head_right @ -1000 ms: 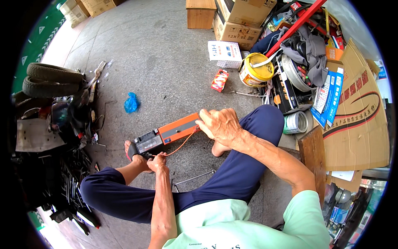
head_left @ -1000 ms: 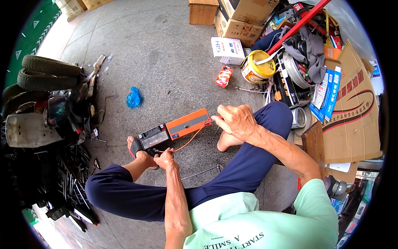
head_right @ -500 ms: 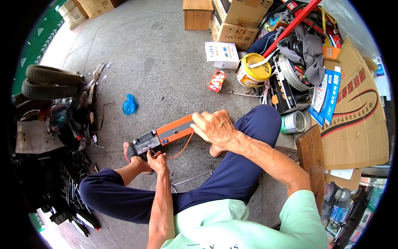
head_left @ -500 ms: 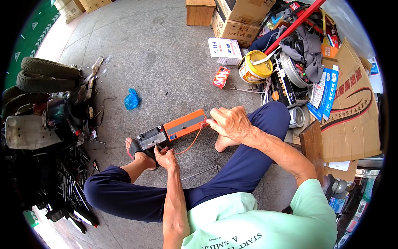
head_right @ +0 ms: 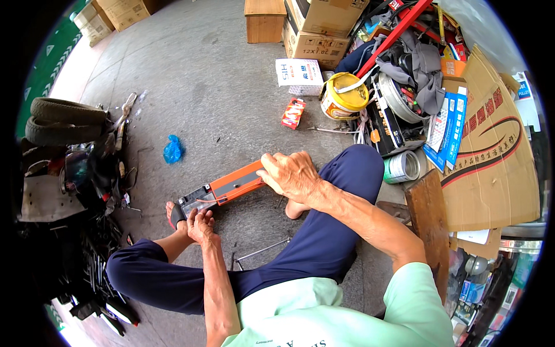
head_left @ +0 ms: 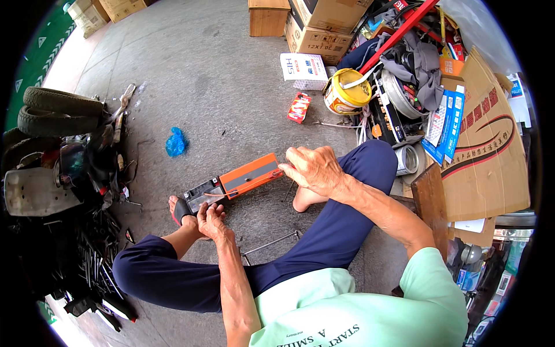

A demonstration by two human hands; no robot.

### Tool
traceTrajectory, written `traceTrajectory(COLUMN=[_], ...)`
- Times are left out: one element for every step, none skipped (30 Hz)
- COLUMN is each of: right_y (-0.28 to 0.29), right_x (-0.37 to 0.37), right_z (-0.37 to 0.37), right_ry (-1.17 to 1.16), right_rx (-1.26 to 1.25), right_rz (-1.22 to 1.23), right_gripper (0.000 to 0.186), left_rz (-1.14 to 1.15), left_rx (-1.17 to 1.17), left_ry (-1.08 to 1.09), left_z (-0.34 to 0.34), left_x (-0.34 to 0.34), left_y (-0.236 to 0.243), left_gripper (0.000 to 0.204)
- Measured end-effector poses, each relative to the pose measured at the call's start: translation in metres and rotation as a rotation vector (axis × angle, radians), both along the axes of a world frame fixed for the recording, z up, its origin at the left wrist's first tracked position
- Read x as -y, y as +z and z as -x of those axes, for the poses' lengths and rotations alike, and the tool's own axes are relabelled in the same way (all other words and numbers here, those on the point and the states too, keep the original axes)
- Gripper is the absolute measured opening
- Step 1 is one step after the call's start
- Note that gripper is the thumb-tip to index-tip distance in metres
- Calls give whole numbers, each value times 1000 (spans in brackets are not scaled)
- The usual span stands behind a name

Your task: The person sits on the floor and uses a screwdriver to remove screws from an orange and black electronic device. They then use a red wire to test connections on the device.

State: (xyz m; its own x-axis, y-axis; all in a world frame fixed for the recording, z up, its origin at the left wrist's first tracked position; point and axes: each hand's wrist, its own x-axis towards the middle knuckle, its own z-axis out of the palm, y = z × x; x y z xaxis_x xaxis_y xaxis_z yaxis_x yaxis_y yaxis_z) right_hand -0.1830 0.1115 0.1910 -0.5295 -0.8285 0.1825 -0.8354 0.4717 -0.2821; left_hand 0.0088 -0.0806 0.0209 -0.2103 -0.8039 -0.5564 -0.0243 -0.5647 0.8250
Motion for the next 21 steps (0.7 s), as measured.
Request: traceTrajectory(right_y=[-1,-1,1,6,9,10,11,11,10,8,5,2,1,1,1,-3,-3,-3,-3,-1,3], right_x=[-1,-2,-2,-1,-1,-1,1,4,2,1,1,4,2,0,1,1,0,0,1,1,3], right_z=[0,1,0,-1,-1,-1,-1,-1,0,1,1,2,3,4,4,5,5,5,5,5,3], right_ry=[-6,-12,-11,-11,-11,4,22,40,57,75,94,122,94,67,50,29,13,3,-7,-25,-28], right_rx=[3,5,21,38,55,38,21,4,35,69,104,47,34,22,12,-2,8,18,28,52,43], right_rz=[1,2,-7,-16,-25,30,85,141,112,86,61,57,42,27,17,51,35,20,5,-26,-3], right_gripper=[23,23,22,22,22,21,20,19,19,20,22,23,24,24,25,28,27,27,26,25,23], left_rz=[-56,-112,-165,-223,-294,-367,-439,-481,-508,-567,-625,-739,-836,-840,-837,-884,-839,-791,-742,-736,-745], left_rx=[26,52,80,106,106,105,103,41,-43,-154,-265,-411,-414,-483,-554,-625,-599,-575,-550,-521,-524], left_ry=[13,24,41,4,10,10,13,-5,-51,-74,-94,-19,102,103,111,90,95,105,115,106,173], left_z=[1,3,3,-2,-4,-4,-4,-3,0,1,2,-3,0,3,1,1,3,5,6,5,3], left_x=[0,-1,0,2,4,5,8,13,15,21,29,42,46,47,50,52,51,50,49,51,50], left_y=[1,1,2,-8,-16,-24,-31,-39,-43,-44,-45,-56,-49,-43,-39,-35,-33,-27,-24,-28,-27], left_gripper=[29,28,27,35,39,43,47,56,64,68,73,78,75,70,65,56,53,50,47,43,45])
